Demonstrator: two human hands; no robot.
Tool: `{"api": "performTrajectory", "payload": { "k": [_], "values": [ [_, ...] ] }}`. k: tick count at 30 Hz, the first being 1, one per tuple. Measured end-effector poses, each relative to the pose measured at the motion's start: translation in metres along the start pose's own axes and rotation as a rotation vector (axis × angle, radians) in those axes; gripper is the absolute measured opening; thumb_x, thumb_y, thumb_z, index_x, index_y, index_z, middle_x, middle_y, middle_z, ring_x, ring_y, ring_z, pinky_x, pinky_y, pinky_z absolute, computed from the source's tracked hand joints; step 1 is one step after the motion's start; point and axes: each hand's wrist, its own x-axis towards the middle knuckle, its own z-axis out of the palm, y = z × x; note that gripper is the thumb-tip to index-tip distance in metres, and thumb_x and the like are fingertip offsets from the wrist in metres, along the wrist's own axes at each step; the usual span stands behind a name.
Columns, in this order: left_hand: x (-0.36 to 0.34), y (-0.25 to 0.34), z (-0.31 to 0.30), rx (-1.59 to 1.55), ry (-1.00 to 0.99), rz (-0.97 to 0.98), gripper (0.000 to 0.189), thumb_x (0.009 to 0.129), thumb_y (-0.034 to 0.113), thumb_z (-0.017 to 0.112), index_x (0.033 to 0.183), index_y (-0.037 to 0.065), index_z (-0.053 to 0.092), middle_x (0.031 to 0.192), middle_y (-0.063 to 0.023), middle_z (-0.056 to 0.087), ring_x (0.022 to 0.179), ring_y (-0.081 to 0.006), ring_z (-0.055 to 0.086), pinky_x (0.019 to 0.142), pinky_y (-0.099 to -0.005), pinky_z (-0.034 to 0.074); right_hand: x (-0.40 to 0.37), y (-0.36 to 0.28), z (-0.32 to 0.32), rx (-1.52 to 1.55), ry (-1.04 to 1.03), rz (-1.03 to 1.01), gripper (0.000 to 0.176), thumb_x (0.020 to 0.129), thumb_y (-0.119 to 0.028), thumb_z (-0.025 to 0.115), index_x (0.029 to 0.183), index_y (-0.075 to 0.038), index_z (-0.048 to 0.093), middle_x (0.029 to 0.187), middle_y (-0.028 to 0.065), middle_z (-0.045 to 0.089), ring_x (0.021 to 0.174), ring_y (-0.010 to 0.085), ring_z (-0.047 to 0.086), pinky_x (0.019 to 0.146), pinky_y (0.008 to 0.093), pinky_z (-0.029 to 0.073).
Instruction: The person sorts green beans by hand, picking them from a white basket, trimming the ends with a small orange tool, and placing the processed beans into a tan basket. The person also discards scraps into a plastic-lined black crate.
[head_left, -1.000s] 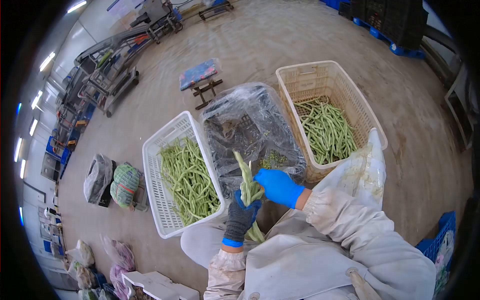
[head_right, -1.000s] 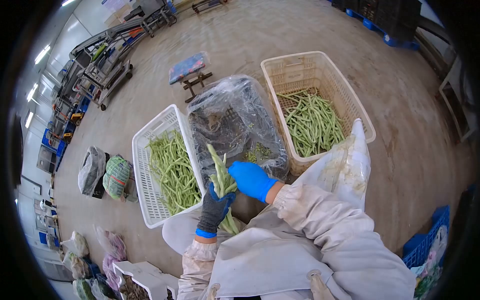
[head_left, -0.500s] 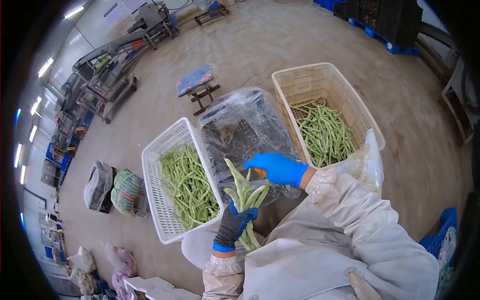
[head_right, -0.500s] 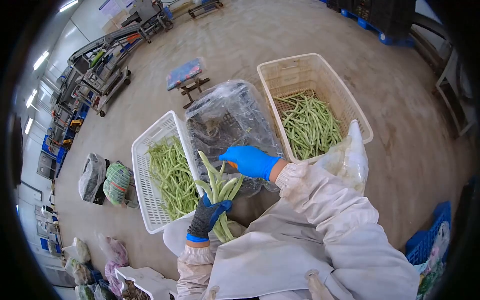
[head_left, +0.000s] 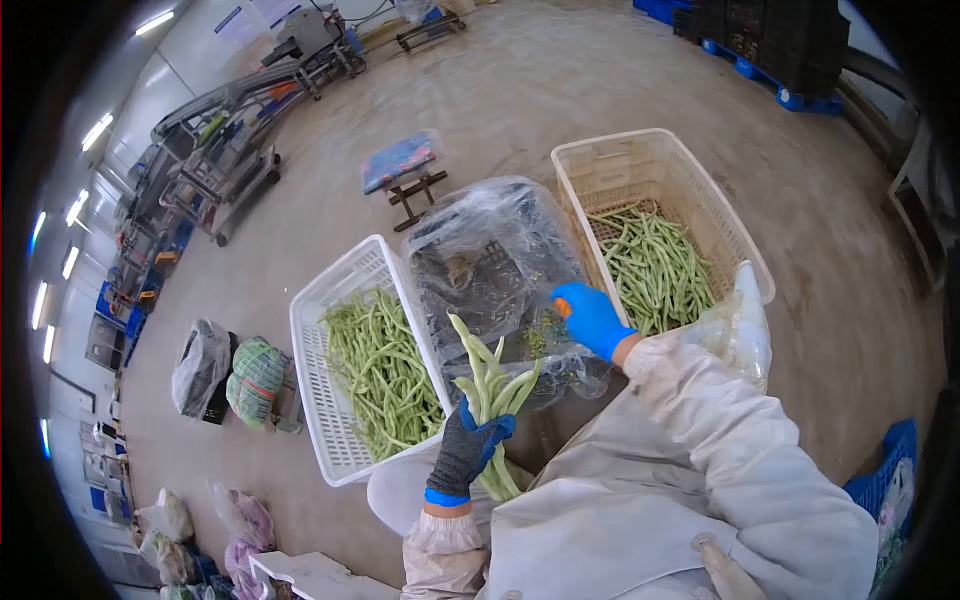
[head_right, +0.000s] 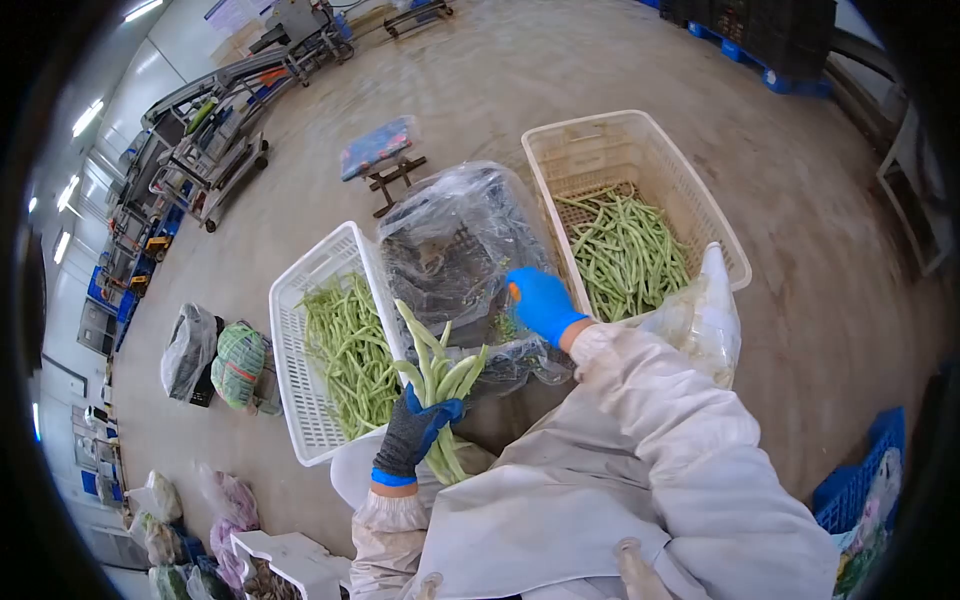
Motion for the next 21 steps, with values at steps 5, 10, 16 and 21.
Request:
{"api": "performTrajectory", "payload": {
  "k": [5, 10, 16, 21],
  "values": [
    [0.014, -0.010, -0.012, 0.656, 0.191, 0.281, 0.044, 0.073, 0.021, 0.069, 0.109, 0.003, 0.050, 0.087, -0.0232, 0.061, 0.080, -0.0417, 0.059, 0.067, -0.0449, 0.048, 0.011, -0.068, -0.036, 0.091, 0.199, -0.390, 0.033, 0.080, -0.006, 0.055, 0.113, -0.008, 0.056, 0.099, 0.0178, 0.057, 0.090, 0.0386, 0.055, 0.072, 0.0453, 0.047],
    [0.018, 0.005, -0.011, 0.773, 0.164, 0.253, 0.041, 0.071, 0.025, 0.070, 0.101, 0.005, 0.050, 0.086, -0.0230, 0.061, 0.079, -0.0416, 0.059, 0.067, -0.0476, 0.047, 0.017, -0.103, -0.049, -0.093, -0.233, -0.541, 0.028, 0.080, -0.012, 0.059, 0.107, -0.007, 0.058, 0.089, 0.0150, 0.058, 0.085, 0.0325, 0.059, 0.070, 0.0406, 0.050],
    [0.011, 0.016, -0.011, 0.905, 0.207, 0.195, 0.042, 0.071, 0.025, 0.069, 0.103, 0.005, 0.050, 0.086, -0.0226, 0.062, 0.079, -0.0394, 0.061, 0.068, -0.0470, 0.048, 0.019, -0.097, -0.047, -0.339, -0.347, -0.608, 0.025, 0.077, -0.004, 0.054, 0.102, -0.005, 0.058, 0.082, 0.0112, 0.058, 0.079, 0.0318, 0.060, 0.067, 0.0400, 0.049],
    [0.016, 0.005, -0.012, 0.865, 0.188, 0.188, 0.046, 0.072, 0.021, 0.069, 0.111, 0.006, 0.049, 0.089, -0.0226, 0.062, 0.085, -0.0416, 0.059, 0.070, -0.0477, 0.047, 0.014, -0.072, -0.033, -0.169, -0.230, -0.478, 0.016, 0.079, -0.006, 0.054, 0.094, -0.005, 0.058, 0.082, 0.0136, 0.059, 0.078, 0.0342, 0.059, 0.068, 0.0416, 0.049]
  ]
}}
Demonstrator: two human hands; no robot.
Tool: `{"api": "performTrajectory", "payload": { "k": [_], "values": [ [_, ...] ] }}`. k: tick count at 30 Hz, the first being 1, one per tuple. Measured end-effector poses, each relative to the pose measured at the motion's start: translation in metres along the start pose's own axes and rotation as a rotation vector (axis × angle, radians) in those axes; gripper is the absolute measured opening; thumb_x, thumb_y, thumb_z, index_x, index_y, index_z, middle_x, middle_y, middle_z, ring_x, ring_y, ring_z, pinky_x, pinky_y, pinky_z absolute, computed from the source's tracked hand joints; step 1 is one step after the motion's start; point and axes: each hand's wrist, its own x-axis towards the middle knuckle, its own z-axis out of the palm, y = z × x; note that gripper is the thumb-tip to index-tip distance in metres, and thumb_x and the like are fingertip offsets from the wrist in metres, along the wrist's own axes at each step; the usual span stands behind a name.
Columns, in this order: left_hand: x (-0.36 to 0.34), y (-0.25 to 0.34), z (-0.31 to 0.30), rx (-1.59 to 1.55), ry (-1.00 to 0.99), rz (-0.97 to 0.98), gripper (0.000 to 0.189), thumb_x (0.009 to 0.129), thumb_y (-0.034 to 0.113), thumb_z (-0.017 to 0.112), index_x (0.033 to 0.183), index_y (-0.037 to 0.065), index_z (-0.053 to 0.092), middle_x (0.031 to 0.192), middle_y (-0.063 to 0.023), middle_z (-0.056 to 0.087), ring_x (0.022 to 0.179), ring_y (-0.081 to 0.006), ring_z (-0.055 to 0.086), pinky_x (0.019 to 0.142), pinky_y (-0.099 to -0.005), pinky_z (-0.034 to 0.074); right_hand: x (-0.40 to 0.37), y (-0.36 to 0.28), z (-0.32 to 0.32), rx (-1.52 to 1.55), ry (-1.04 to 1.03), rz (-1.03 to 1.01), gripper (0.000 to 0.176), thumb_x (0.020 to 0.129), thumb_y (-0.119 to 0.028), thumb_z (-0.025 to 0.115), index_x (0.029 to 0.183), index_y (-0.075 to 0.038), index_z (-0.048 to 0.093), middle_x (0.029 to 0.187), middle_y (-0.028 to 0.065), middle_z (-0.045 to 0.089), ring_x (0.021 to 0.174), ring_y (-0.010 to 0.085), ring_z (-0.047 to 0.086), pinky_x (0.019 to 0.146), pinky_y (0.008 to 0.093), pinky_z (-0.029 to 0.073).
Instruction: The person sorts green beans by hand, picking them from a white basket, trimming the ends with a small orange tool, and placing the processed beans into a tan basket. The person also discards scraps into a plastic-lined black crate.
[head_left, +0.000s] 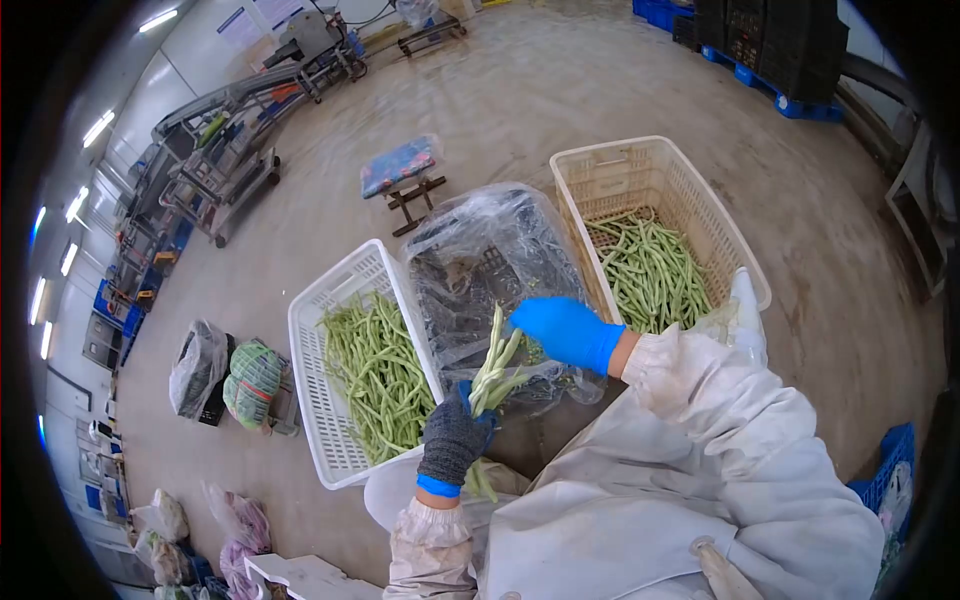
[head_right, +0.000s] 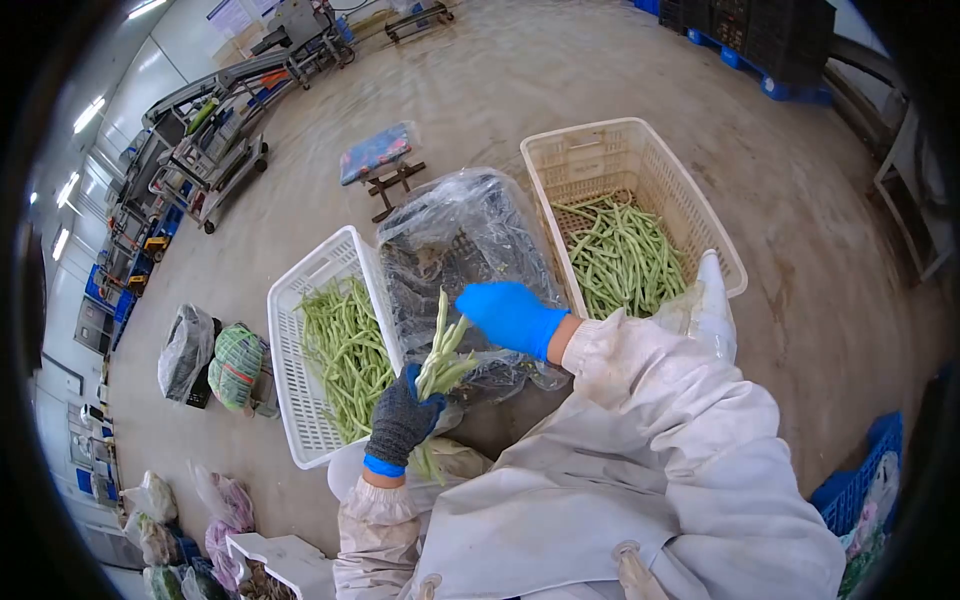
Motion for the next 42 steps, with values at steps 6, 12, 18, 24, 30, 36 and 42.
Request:
{"api": "performTrajectory", "payload": {
  "k": [6, 12, 18, 24, 30, 36, 42],
  "values": [
    [0.010, 0.030, -0.006, -0.020, 0.049, 0.090, 0.044, 0.073, 0.020, 0.067, 0.112, 0.007, 0.051, 0.090, -0.0232, 0.061, 0.083, -0.0409, 0.059, 0.069, -0.0467, 0.048, -0.005, 0.016, 0.031, 0.149, 0.335, 0.297, 0.021, 0.080, -0.002, 0.049, 0.097, -0.007, 0.059, 0.087, 0.0162, 0.060, 0.080, 0.0365, 0.059, 0.070, 0.0420, 0.048],
    [0.011, 0.031, -0.010, 0.071, 0.060, 0.112, 0.043, 0.073, 0.024, 0.065, 0.109, 0.006, 0.050, 0.082, -0.0210, 0.062, 0.077, -0.0380, 0.062, 0.066, -0.0470, 0.049, -0.021, 0.108, 0.031, 0.247, 0.457, 0.706, 0.028, 0.078, 0.002, 0.049, 0.103, -0.006, 0.059, 0.095, 0.0149, 0.061, 0.086, 0.0334, 0.059, 0.078, 0.0398, 0.047],
    [0.016, 0.016, -0.015, 0.157, 0.028, 0.052, 0.045, 0.074, 0.030, 0.068, 0.109, 0.008, 0.049, 0.077, -0.0211, 0.062, 0.073, -0.0394, 0.061, 0.062, -0.0477, 0.047, 0.002, 0.022, -0.027, 0.264, 0.411, 0.062, 0.039, 0.079, 0.003, 0.051, 0.117, -0.007, 0.055, 0.112, 0.0174, 0.054, 0.100, 0.0328, 0.054, 0.085, 0.0387, 0.045],
    [0.013, 0.015, -0.018, 0.290, -0.003, 0.063, 0.045, 0.074, 0.029, 0.068, 0.108, 0.008, 0.049, 0.077, -0.0200, 0.062, 0.072, -0.0377, 0.061, 0.061, -0.0470, 0.048, 0.016, 0.011, -0.047, -0.035, -0.085, -0.057, 0.029, 0.079, -0.003, 0.055, 0.107, -0.007, 0.058, 0.094, 0.0128, 0.057, 0.089, 0.0330, 0.058, 0.076, 0.0419, 0.049],
    [0.009, 0.008, -0.016, 0.310, 0.077, 0.132, 0.043, 0.073, 0.024, 0.066, 0.108, 0.007, 0.049, 0.079, -0.0194, 0.061, 0.071, -0.0377, 0.061, 0.061, -0.0473, 0.048, 0.012, 0.021, -0.035, -0.374, -0.191, -0.183, 0.027, 0.082, -0.005, 0.052, 0.107, -0.008, 0.060, 0.087, 0.0121, 0.059, 0.080, 0.0294, 0.059, 0.070, 0.0363, 0.050],
    [0.012, 0.006, -0.015, 0.212, 0.085, 0.099, 0.044, 0.073, 0.021, 0.064, 0.112, 0.009, 0.049, 0.081, -0.0202, 0.062, 0.072, -0.0389, 0.061, 0.062, -0.0487, 0.048, 0.004, 0.064, -0.013, 0.898, 0.560, 0.694, 0.018, 0.082, -0.005, 0.054, 0.098, -0.004, 0.062, 0.088, 0.0158, 0.064, 0.076, 0.0323, 0.060, 0.067, 0.0366, 0.049],
    [0.014, 0.006, -0.021, 0.237, 0.000, -0.045, 0.046, 0.072, 0.023, 0.065, 0.113, 0.010, 0.050, 0.083, -0.0209, 0.062, 0.077, -0.0387, 0.061, 0.067, -0.0473, 0.048, -0.004, 0.000, -0.023, 0.172, 0.363, -0.061, 0.030, 0.083, -0.006, 0.056, 0.113, -0.007, 0.056, 0.083, 0.0140, 0.059, 0.073, 0.0310, 0.059, 0.067, 0.0377, 0.048]
  ]
}}
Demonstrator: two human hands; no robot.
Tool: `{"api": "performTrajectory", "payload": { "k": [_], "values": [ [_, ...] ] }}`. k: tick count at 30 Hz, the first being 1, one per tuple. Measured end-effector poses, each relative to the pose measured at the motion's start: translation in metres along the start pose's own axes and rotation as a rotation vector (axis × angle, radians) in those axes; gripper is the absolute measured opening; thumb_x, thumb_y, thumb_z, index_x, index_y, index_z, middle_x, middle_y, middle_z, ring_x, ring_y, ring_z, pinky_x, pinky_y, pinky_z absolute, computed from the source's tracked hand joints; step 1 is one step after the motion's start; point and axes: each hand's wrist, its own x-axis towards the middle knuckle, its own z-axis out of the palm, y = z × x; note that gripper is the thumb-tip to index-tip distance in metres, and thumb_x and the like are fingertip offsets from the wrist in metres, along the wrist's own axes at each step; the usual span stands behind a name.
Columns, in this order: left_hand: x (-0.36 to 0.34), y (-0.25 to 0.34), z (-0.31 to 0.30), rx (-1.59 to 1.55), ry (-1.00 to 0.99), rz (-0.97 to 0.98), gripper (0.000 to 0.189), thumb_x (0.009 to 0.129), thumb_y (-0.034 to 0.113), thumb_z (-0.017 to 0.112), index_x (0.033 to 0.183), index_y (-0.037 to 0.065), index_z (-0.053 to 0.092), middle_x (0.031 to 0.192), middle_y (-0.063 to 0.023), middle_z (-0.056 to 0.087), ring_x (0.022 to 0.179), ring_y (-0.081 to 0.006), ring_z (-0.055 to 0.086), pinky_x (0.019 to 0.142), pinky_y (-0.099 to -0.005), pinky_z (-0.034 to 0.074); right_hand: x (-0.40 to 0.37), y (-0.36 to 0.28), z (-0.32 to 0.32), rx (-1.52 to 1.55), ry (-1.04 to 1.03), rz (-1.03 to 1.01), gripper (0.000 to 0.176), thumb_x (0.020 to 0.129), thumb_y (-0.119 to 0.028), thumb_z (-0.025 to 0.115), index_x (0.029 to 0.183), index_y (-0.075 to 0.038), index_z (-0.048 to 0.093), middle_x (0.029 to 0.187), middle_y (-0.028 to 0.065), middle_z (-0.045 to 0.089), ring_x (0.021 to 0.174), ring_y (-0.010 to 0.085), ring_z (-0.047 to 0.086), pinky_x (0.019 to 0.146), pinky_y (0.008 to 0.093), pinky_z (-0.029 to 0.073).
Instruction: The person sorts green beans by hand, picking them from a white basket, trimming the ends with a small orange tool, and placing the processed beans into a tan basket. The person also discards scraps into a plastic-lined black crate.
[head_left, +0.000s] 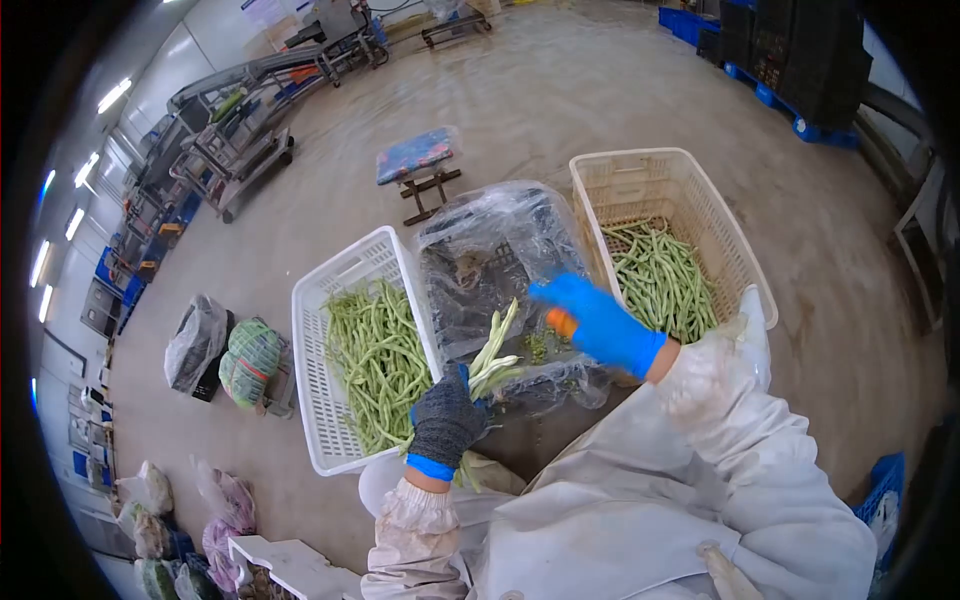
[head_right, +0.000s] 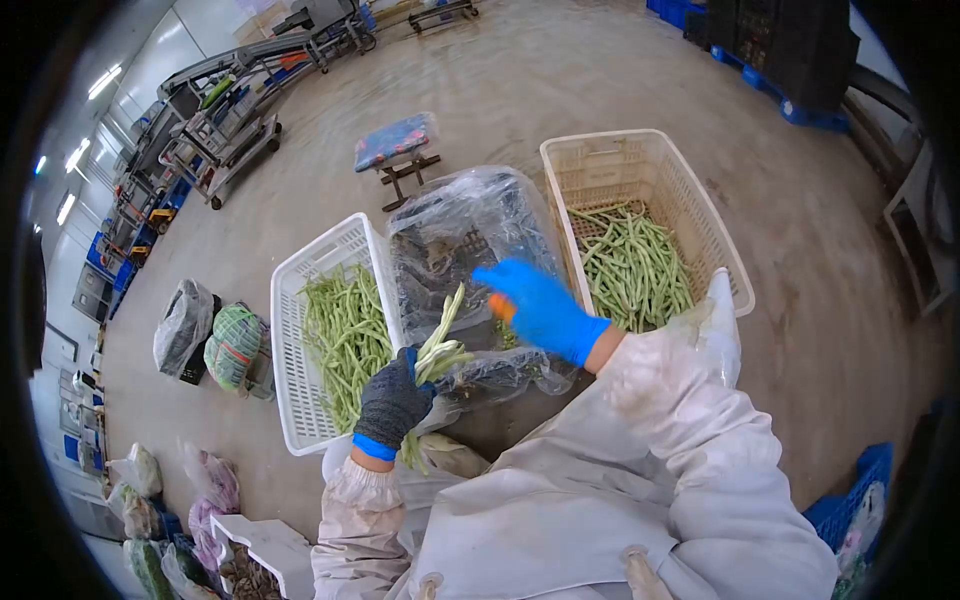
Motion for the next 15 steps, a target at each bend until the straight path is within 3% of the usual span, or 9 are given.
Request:
{"api": "performTrajectory", "payload": {
  "k": [1, 3, 6, 13, 15],
  "values": [
    [0.001, 0.000, 0.002, -0.004, -0.001, 0.001, 0.046, 0.072, 0.023, 0.065, 0.113, 0.010, 0.050, 0.083, -0.0209, 0.062, 0.077, -0.0387, 0.061, 0.067, -0.0473, 0.048, 0.000, -0.015, 0.000, -0.002, -0.004, 0.001, 0.030, 0.083, -0.006, 0.056, 0.113, -0.007, 0.056, 0.083, 0.0140, 0.059, 0.073, 0.0310, 0.059, 0.067, 0.0377, 0.048],
    [0.002, -0.002, 0.006, 0.024, 0.008, 0.029, 0.047, 0.072, 0.026, 0.066, 0.112, 0.008, 0.049, 0.083, -0.0202, 0.063, 0.077, -0.0380, 0.062, 0.067, -0.0469, 0.049, 0.000, -0.036, 0.002, 0.019, -0.346, -0.025, 0.029, 0.083, -0.009, 0.055, 0.112, -0.007, 0.054, 0.082, 0.0130, 0.057, 0.072, 0.0322, 0.058, 0.065, 0.0387, 0.049],
    [0.001, 0.002, 0.002, 0.061, -0.037, -0.007, 0.048, 0.071, 0.027, 0.066, 0.112, 0.007, 0.049, 0.082, -0.0196, 0.063, 0.077, -0.0376, 0.062, 0.067, -0.0468, 0.049, 0.002, -0.051, 0.002, -0.096, -0.405, -0.051, 0.020, 0.080, -0.011, 0.055, 0.100, -0.005, 0.056, 0.082, 0.0125, 0.058, 0.074, 0.0319, 0.059, 0.064, 0.0398, 0.049],
    [-0.001, -0.001, 0.005, 0.056, -0.036, 0.005, 0.046, 0.072, 0.026, 0.066, 0.110, 0.007, 0.050, 0.080, -0.0194, 0.062, 0.075, -0.0376, 0.062, 0.067, -0.0473, 0.049, -0.002, -0.052, 0.011, -0.402, -0.417, -0.141, 0.009, 0.074, -0.011, 0.058, 0.082, -0.006, 0.056, 0.079, 0.0114, 0.058, 0.072, 0.0283, 0.060, 0.062, 0.0380, 0.049],
    [-0.002, -0.002, 0.008, -0.025, -0.028, 0.053, 0.046, 0.072, 0.026, 0.066, 0.111, 0.006, 0.049, 0.081, -0.0209, 0.063, 0.077, -0.0387, 0.061, 0.068, -0.0480, 0.048, -0.006, -0.041, 0.016, -0.259, -0.239, -0.094, 0.010, 0.074, -0.006, 0.056, 0.083, -0.004, 0.059, 0.081, 0.0119, 0.059, 0.072, 0.0288, 0.061, 0.063, 0.0356, 0.049]
  ]
}}
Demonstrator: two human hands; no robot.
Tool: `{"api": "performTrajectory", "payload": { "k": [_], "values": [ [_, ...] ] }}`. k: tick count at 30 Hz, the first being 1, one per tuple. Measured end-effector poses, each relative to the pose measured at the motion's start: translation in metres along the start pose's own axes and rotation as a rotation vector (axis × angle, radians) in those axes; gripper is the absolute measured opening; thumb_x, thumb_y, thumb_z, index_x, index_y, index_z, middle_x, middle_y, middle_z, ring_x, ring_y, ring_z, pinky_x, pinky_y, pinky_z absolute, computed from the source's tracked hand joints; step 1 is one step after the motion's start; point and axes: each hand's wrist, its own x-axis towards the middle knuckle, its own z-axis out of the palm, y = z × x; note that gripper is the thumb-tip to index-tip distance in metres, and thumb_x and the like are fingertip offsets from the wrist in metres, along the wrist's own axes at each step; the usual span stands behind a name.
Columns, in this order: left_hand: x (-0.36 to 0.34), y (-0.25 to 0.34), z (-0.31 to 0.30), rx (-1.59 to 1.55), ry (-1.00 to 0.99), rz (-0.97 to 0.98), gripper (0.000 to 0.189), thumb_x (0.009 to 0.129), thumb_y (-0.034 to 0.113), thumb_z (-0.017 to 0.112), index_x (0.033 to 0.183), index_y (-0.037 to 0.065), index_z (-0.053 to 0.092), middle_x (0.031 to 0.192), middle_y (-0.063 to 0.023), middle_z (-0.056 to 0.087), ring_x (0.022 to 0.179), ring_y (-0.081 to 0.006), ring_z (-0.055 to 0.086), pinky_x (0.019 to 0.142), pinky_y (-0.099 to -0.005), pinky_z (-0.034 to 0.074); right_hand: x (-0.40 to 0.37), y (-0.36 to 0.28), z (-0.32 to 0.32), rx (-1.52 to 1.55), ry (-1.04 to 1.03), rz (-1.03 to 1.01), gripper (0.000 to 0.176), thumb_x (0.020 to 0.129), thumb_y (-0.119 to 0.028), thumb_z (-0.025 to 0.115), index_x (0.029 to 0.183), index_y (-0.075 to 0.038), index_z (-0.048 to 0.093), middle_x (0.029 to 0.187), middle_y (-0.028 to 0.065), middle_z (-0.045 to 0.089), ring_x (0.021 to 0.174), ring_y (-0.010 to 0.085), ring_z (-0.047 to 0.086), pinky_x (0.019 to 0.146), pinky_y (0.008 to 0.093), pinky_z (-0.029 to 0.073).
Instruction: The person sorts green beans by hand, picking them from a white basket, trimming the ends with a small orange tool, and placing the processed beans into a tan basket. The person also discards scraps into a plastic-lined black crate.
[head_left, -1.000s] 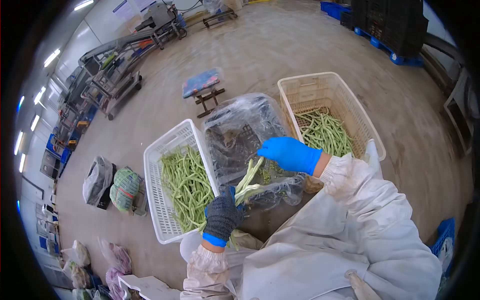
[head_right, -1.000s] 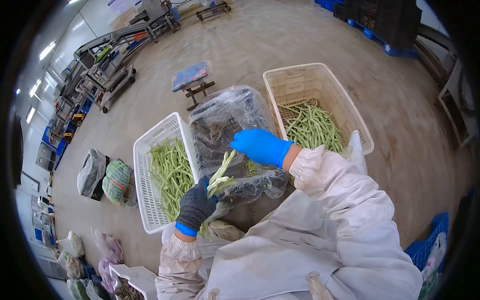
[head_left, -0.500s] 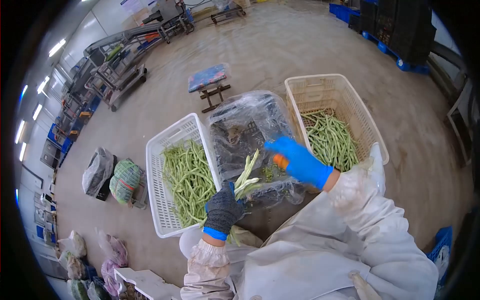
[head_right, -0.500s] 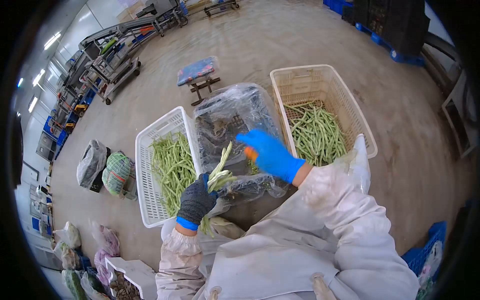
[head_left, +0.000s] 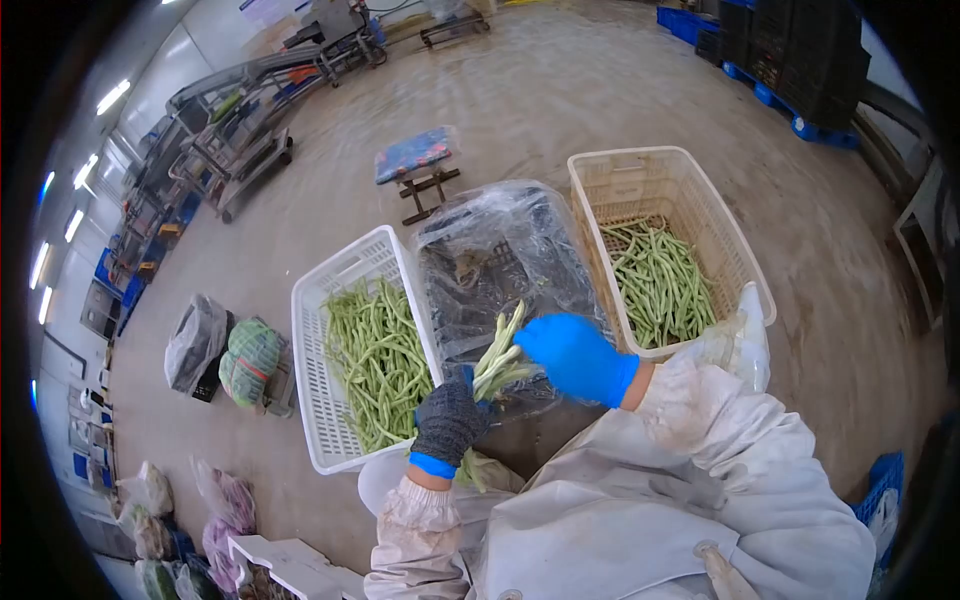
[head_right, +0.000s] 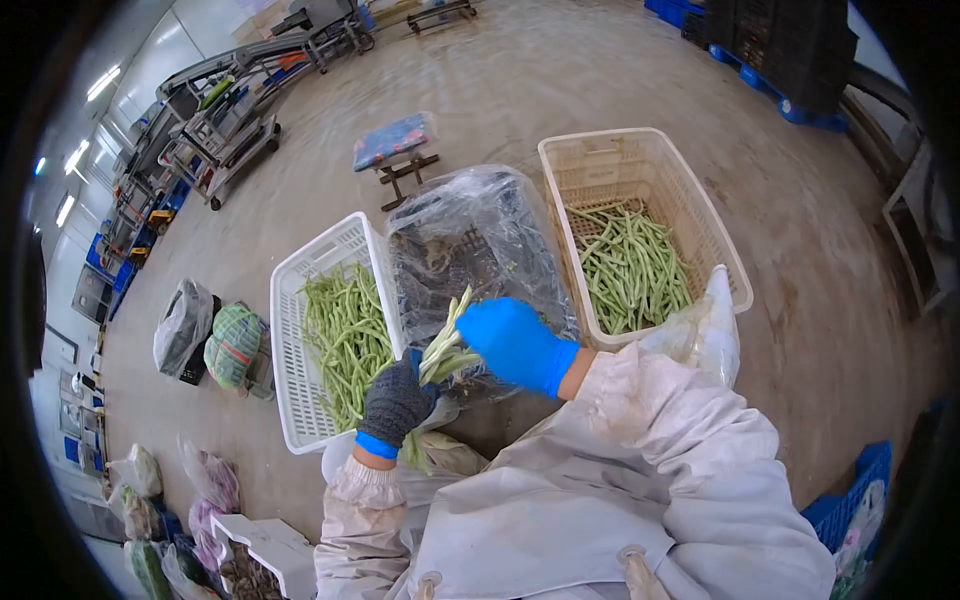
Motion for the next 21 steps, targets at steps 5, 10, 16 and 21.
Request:
{"api": "performTrajectory", "payload": {
  "k": [5, 10, 16, 21],
  "values": [
    [-0.001, -0.008, 0.007, -0.363, 0.021, -0.009, 0.044, 0.074, 0.020, 0.068, 0.111, 0.004, 0.050, 0.085, -0.0188, 0.063, 0.078, -0.0320, 0.063, 0.069, -0.0412, 0.050, 0.002, 0.059, -0.002, 0.799, 0.510, 0.759, 0.027, 0.080, -0.006, 0.052, 0.106, 0.002, 0.056, 0.102, 0.0201, 0.060, 0.086, 0.0345, 0.060, 0.074, 0.0393, 0.050],
    [-0.002, -0.009, 0.020, -1.179, 0.154, -0.036, 0.037, 0.081, 0.016, 0.064, 0.112, -0.001, 0.052, 0.092, -0.0066, 0.062, 0.077, -0.0156, 0.060, 0.068, -0.0284, 0.049, -0.034, 0.083, 0.015, 0.002, 0.125, 0.538, 0.040, 0.081, -0.011, 0.057, 0.118, 0.001, 0.049, 0.120, 0.0253, 0.049, 0.102, 0.0376, 0.054, 0.087, 0.0436, 0.045],
    [0.005, -0.020, 0.022, -1.713, 0.238, -0.274, 0.027, 0.083, 0.013, 0.061, 0.104, -0.002, 0.055, 0.091, -0.0086, 0.060, 0.079, -0.0181, 0.059, 0.070, -0.0293, 0.049, -0.041, 0.042, 0.009, 0.563, 0.050, 0.675, 0.034, 0.083, -0.015, 0.059, 0.114, -0.001, 0.055, 0.104, 0.0187, 0.059, 0.093, 0.0293, 0.060, 0.080, 0.0367, 0.048],
    [0.010, -0.014, 0.031, -1.851, 0.506, -0.237, 0.024, 0.087, 0.018, 0.060, 0.103, 0.000, 0.056, 0.091, -0.0101, 0.060, 0.084, -0.0197, 0.059, 0.075, -0.0329, 0.049, -0.037, -0.004, 0.010, 0.778, -0.062, 0.544, 0.022, 0.085, -0.015, 0.057, 0.103, -0.003, 0.062, 0.083, 0.0140, 0.064, 0.077, 0.0233, 0.061, 0.070, 0.0346, 0.048]
  ]
}}
